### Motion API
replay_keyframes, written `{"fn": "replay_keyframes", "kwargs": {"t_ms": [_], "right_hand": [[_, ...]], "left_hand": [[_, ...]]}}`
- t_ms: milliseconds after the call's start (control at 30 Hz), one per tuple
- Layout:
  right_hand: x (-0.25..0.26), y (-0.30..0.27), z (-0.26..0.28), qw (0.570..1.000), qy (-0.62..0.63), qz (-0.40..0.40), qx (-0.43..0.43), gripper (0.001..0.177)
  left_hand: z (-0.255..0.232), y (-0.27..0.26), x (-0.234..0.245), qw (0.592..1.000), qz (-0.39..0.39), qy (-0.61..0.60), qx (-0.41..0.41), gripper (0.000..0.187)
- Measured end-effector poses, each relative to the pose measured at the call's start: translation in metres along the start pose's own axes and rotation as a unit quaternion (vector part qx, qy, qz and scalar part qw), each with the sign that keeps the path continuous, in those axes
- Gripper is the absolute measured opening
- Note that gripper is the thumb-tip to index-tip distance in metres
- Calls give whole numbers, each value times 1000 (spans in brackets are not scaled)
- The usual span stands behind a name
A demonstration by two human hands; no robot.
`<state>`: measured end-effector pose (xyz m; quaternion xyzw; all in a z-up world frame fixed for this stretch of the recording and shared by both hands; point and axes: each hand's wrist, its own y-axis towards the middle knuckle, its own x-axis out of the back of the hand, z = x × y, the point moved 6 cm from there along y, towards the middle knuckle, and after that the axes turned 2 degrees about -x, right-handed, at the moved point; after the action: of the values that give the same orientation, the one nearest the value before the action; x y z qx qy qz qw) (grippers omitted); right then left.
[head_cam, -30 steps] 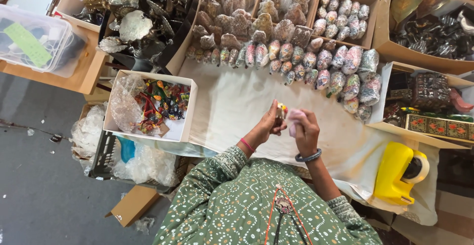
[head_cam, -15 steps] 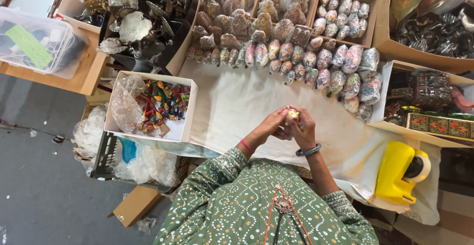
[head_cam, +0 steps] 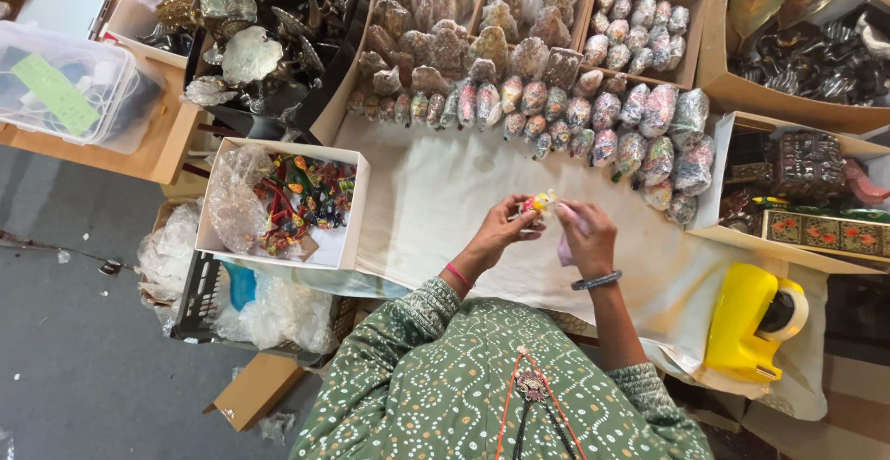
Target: The person picks up small, colorful figurines from a box, wipes them with a pink cloth, and wraps them in bubble wrap. They then secure the wrapped items with tape from a yellow dispenser and place them on the table among other wrapped items.
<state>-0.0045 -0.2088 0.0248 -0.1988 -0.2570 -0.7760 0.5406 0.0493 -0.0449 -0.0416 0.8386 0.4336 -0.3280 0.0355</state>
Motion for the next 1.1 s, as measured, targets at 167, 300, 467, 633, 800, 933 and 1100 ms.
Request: {"fn": "replay_keyframes", "kwargs": {"t_ms": [167, 300, 467, 633, 800, 933, 1100], "right_hand": [[-1, -3, -19, 994, 59, -44, -77, 30], [-38, -1, -36, 978, 195, 30, -62, 33], [-24, -12, 30, 997, 76, -3, -10, 32], [-3, -26, 71, 995, -53, -55, 70, 33], [14, -24, 79, 992, 43, -116, 11, 30], [9, -19, 92, 989, 2, -128, 78, 31], [-3, -27, 66, 994, 8, -61, 93, 32]], "left_hand": [[-28, -10, -7, 995, -53, 50, -65, 42], [-39, -14, -15, 970, -56, 179, -155, 41], [-51, -24, -20, 953, -98, 232, -167, 38], [-63, -29, -24, 923, -114, 280, -238, 38], [-72, -30, -25, 905, -162, 309, -242, 37], [-69, -30, -30, 907, -135, 316, -244, 38], [-63, -25, -14, 949, -149, 217, -175, 40]]}}
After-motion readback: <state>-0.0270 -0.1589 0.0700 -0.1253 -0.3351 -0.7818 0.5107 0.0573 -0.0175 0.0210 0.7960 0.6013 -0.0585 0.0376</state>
